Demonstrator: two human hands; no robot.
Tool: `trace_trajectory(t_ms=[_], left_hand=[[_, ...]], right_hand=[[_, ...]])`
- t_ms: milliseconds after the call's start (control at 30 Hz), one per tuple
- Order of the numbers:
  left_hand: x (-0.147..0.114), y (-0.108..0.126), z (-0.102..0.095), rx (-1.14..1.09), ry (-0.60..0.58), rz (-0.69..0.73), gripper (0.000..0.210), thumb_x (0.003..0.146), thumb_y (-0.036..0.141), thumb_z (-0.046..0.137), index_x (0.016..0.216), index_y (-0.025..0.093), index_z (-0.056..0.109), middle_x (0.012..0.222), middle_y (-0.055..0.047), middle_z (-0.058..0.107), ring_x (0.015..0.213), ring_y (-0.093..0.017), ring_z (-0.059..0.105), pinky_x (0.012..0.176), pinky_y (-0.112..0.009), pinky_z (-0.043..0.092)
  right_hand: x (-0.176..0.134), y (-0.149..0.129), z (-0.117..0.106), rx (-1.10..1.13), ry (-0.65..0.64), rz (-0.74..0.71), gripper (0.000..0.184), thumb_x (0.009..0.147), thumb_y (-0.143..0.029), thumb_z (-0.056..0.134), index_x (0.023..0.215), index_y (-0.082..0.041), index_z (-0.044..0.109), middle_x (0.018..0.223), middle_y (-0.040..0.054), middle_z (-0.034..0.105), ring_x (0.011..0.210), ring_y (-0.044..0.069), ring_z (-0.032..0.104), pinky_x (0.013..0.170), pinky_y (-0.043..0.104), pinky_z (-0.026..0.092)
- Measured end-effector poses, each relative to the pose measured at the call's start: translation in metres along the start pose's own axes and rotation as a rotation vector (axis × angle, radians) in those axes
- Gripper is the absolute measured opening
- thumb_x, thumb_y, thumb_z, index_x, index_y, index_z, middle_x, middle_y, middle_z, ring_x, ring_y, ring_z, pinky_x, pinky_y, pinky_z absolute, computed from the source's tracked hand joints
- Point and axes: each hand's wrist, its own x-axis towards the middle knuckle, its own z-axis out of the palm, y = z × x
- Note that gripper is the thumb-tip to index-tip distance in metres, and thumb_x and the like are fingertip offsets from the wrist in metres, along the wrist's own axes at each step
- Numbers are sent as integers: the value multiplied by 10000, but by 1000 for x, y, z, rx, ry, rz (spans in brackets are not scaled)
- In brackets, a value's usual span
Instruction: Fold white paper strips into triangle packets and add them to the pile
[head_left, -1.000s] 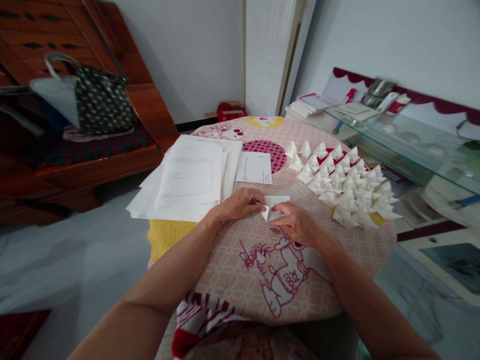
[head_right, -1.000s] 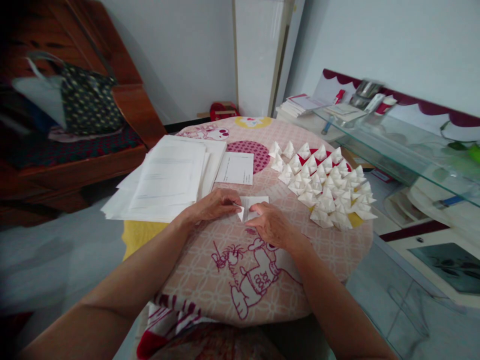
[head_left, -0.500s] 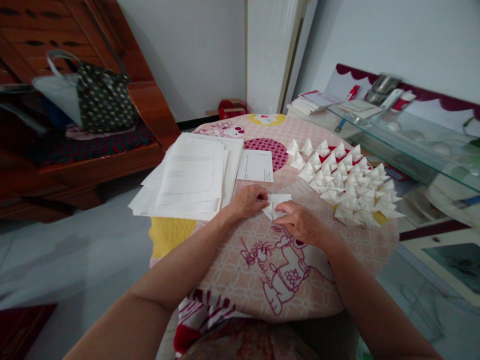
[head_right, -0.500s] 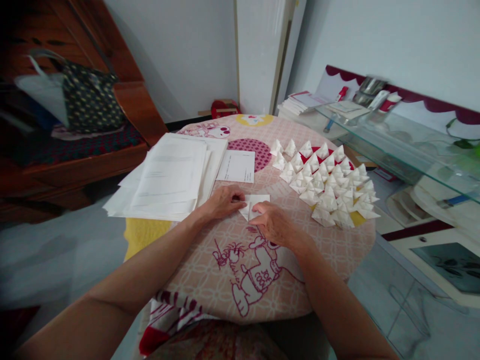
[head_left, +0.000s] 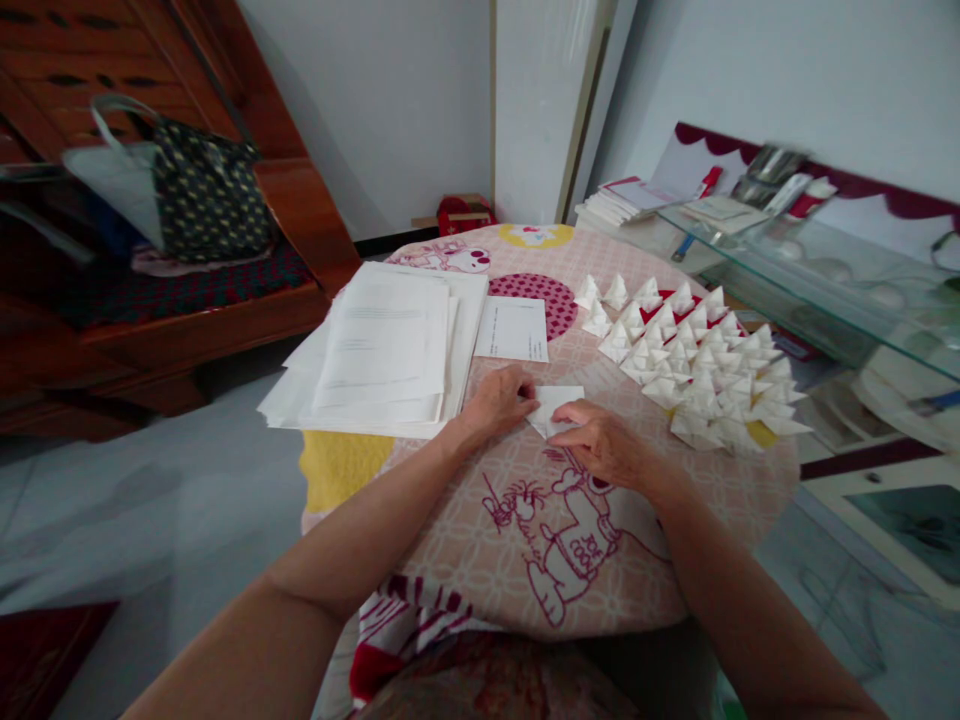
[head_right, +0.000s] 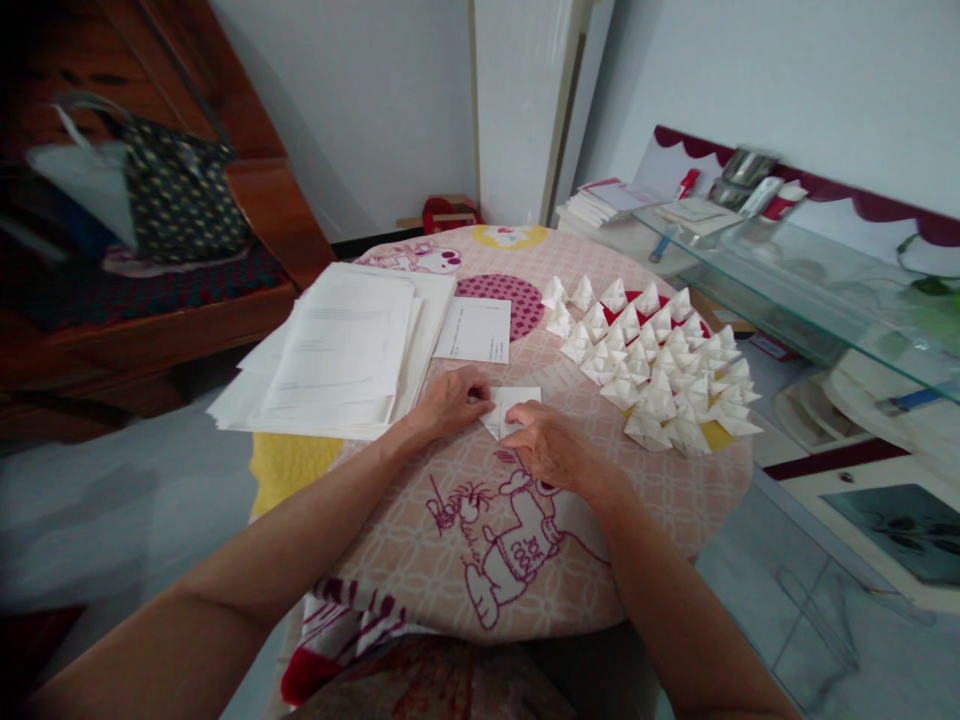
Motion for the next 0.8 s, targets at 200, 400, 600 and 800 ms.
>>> trace_trajectory(t_ms=[200,400,600,800], left_hand=[[0,0,2,6,2,1,52,791,146,695,748,158,721,813,-27,692,759,-167,627,784,-305,521],[1,-1,4,12,11,0,45,776,154,700,734,167,713,807,-26,690,759,-172,636,765,-298,526],[1,-1,4,21,19,4,45,762,154,713,720,170,712,793,-22,696,750,-170,637,753,-289,528],[1,0,4,27,17,0,53,785,163,697,743,156,729,799,-34,702,742,-172,635,753,-293,523]], right_hand=[[1,-1,-1,30,5,9,277,883,-39,604,885,-219,815,1087,110,714,1012,259,657,896,408,553],[1,0,-2,14,9,-14,295,883,-30,596,919,-219,821,1071,114,715,997,261,667,873,405,558],[2,0,-3,39,10,-8,299,886,-30,575,884,-215,810,1029,102,723,974,245,673,864,386,561],[5,-1,0,18,86,-45,343,902,-35,517,1002,-212,794,1200,110,726,1058,251,669,920,417,560]])
